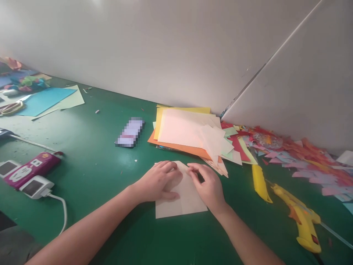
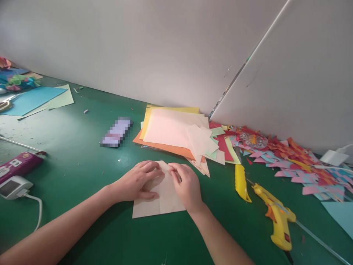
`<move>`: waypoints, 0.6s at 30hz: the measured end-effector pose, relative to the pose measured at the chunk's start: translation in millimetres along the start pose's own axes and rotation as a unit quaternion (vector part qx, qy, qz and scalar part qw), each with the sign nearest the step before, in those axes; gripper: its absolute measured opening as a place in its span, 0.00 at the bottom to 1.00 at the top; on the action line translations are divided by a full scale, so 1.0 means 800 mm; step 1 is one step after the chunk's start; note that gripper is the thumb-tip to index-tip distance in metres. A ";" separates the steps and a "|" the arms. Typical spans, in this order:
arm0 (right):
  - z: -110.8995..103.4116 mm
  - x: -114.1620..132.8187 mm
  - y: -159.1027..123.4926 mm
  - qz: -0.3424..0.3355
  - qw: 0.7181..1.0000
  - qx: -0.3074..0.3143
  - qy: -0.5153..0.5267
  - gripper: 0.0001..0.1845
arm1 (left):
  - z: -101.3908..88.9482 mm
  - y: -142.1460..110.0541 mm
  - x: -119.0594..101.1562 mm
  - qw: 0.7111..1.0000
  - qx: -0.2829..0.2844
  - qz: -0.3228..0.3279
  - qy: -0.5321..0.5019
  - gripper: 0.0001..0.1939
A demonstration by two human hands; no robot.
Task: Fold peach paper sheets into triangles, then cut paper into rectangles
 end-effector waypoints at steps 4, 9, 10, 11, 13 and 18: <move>0.003 0.014 0.000 -0.096 0.994 0.055 -0.006 0.09 | 0.004 -0.002 0.005 0.999 -0.035 -0.009 -0.031 0.30; 0.004 0.021 -0.001 -0.142 0.985 0.100 0.004 0.08 | 0.006 -0.004 0.009 0.999 -0.045 -0.013 -0.023 0.31; 0.004 0.020 -0.001 -0.144 0.984 0.103 0.003 0.08 | 0.006 -0.004 0.009 0.999 -0.043 -0.012 -0.018 0.31; 0.003 0.020 -0.002 -0.148 0.983 0.108 0.002 0.09 | 0.005 -0.004 0.009 0.999 -0.040 -0.010 -0.014 0.30; 0.003 0.018 -0.003 -0.159 0.980 0.120 -0.002 0.10 | 0.003 -0.004 0.007 0.999 -0.032 -0.008 -0.005 0.30; -0.002 0.015 -0.005 -0.191 0.970 0.149 -0.008 0.12 | 0.000 -0.003 0.005 0.999 -0.025 -0.013 0.018 0.33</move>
Point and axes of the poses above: each hand's wrist, its own y-axis towards the middle knuckle, its own z-axis out of the palm, x = y × z, the point moved 3 cm from there along y, towards the middle knuckle, and after that the axes turned 10 degrees about x, right-handed, at the moved point
